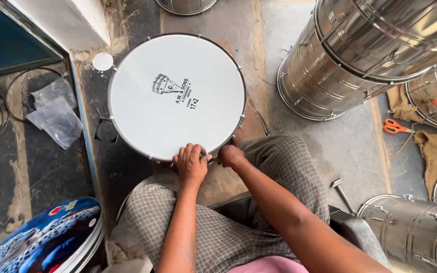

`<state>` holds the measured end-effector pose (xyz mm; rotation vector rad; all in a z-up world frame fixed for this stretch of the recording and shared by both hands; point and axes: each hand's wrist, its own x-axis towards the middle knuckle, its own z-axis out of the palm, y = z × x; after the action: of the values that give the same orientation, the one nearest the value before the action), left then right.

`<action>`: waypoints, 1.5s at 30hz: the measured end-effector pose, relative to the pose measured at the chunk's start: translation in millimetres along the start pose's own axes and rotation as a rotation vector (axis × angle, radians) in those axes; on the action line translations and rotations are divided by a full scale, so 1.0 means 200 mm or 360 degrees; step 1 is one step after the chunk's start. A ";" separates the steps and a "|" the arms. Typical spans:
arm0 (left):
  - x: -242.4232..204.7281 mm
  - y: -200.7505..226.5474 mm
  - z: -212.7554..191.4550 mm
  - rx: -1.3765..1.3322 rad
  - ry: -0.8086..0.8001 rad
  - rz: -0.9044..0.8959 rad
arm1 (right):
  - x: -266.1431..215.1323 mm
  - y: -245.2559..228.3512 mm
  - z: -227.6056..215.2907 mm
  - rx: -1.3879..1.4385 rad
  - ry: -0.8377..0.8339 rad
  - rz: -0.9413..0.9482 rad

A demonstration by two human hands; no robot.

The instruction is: The person sits cross-legged and uses a drum key to tighten the tension rods on a white drum head. After tightening the lugs, the person lifts the drum and places it on top of a stack of other drums.

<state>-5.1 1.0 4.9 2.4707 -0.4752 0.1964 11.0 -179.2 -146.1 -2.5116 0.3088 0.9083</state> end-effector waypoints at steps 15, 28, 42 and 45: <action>0.03 -0.02 0.00 -0.0065 -0.0067 -0.0123 | -0.22 0.08 0.22 0.1676 -0.0428 0.0358; 0.04 -0.02 0.00 -0.0096 -0.0022 -0.0076 | -0.15 -0.40 0.58 0.2889 0.0172 -0.0258; 0.04 -0.03 0.00 -0.0075 -0.0083 -0.0092 | 0.00 0.07 0.10 -0.0004 0.0299 -0.0003; 0.10 -0.21 -0.02 -0.0344 0.0050 -0.0571 | -0.02 0.19 0.05 0.0992 0.0488 0.0088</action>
<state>29.5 29.2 -8.6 2.2886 -0.0317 0.0343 -11.7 -207.4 -163.4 -2.0483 0.6492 0.3554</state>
